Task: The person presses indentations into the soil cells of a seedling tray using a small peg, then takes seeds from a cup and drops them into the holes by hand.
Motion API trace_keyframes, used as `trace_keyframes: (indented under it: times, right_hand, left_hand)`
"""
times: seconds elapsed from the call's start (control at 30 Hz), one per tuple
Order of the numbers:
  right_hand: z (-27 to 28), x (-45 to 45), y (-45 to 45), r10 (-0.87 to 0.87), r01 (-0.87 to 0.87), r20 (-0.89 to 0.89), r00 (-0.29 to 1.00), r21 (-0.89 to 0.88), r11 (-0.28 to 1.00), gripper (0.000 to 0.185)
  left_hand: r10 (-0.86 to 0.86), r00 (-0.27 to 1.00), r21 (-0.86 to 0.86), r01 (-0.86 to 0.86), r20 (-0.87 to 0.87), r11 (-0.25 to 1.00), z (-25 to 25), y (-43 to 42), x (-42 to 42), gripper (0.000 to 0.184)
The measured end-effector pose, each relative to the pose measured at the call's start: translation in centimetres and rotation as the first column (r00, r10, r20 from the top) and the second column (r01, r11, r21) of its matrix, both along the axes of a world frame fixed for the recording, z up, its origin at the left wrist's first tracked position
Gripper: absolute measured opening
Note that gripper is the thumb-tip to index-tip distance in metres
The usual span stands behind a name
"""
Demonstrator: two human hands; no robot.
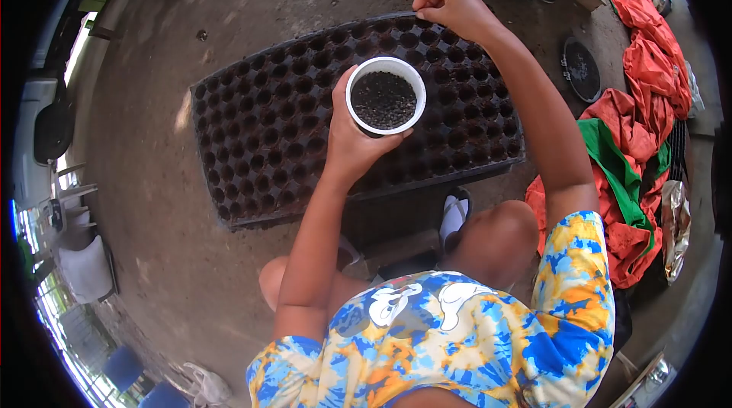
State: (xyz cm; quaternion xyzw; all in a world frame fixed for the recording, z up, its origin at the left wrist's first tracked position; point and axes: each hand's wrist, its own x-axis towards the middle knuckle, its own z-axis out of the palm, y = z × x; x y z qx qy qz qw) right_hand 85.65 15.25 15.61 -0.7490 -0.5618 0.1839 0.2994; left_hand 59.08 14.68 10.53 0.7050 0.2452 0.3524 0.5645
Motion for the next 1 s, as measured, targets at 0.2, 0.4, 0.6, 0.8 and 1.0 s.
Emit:
trace_keyframes:
  times: [0.2, 0.4, 0.6, 0.8, 1.0]
  right_hand:
    - [-3.8, 3.3, 1.1, -0.066, 0.068, 0.018, 0.998, -0.132, 0.989, 0.019]
    - [-2.7, 3.8, 0.9, -0.101, 0.107, 0.040, 0.994, -0.202, 0.974, 0.019]
    - [1.9, 0.1, -1.6, -0.095, 0.093, 0.146, 0.985, 0.019, 0.995, 0.015]
    - [3.5, -11.5, -6.0, 0.466, -0.436, 0.217, 0.857, -0.175, 0.883, 0.016]
    - [2.2, -12.3, -6.0, 0.402, -0.399, 0.148, 0.903, -0.049, 0.915, 0.014]
  left_hand:
    - [0.000, 0.999, -0.023, 0.001, 0.034, 1.000, 0.1, 0.2, 0.1, 0.102]
    - [0.003, 0.999, -0.019, -0.003, 0.041, 1.000, 0.0, 0.2, 0.0, 0.101]
    - [-0.016, 1.000, -0.025, 0.017, 0.024, 1.000, 0.1, 0.0, 0.1, 0.100]
    - [-0.021, 0.999, -0.010, 0.021, -0.041, 1.000, 0.3, -0.5, 0.3, 0.103]
    - [-0.007, 0.994, -0.007, 0.007, -0.107, 1.000, 0.6, -0.7, 0.3, 0.104]
